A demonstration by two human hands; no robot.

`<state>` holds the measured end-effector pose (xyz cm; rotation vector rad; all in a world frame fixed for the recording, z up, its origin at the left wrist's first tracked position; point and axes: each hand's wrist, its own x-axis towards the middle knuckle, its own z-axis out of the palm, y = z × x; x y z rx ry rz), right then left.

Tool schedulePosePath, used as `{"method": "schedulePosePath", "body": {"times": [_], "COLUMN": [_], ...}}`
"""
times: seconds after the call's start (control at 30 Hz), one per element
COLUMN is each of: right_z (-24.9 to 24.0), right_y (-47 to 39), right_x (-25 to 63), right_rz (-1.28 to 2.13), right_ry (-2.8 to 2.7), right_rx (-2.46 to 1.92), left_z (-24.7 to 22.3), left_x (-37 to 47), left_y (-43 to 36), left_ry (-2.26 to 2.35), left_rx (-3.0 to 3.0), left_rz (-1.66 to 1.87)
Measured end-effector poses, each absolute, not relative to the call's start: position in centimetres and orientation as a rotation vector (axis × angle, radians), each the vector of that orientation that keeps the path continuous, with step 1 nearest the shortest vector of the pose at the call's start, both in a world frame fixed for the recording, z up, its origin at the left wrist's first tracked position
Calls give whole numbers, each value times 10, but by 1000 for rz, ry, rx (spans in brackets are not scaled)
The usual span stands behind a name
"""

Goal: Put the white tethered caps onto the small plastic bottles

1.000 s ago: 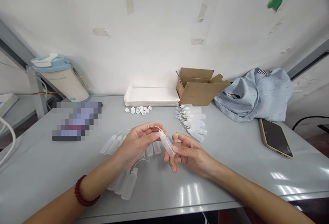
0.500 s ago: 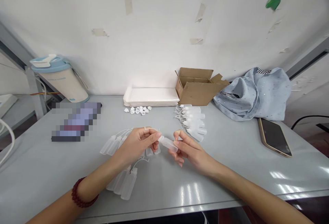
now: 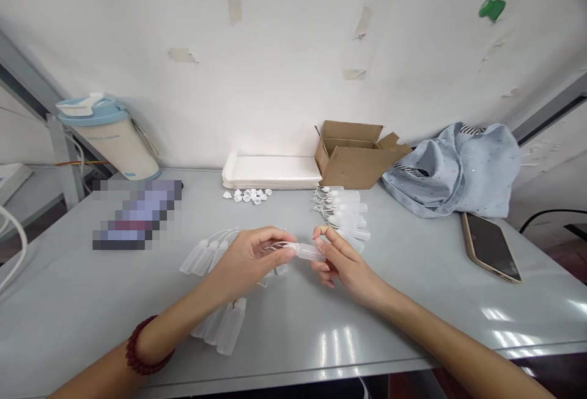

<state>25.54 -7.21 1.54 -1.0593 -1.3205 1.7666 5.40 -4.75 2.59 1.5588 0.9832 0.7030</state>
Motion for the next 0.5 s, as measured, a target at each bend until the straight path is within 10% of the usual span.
{"method": "schedulePosePath", "body": {"times": [0.5], "right_z": [16], "right_y": [-70], "right_x": [257], "right_rz": [1777], "right_ry": [-1296], "right_rx": [-1208], "left_z": [23], "left_x": [55], "left_y": [-51], "left_ry": [931], "left_rx": [2089], "left_rz": [664]}}
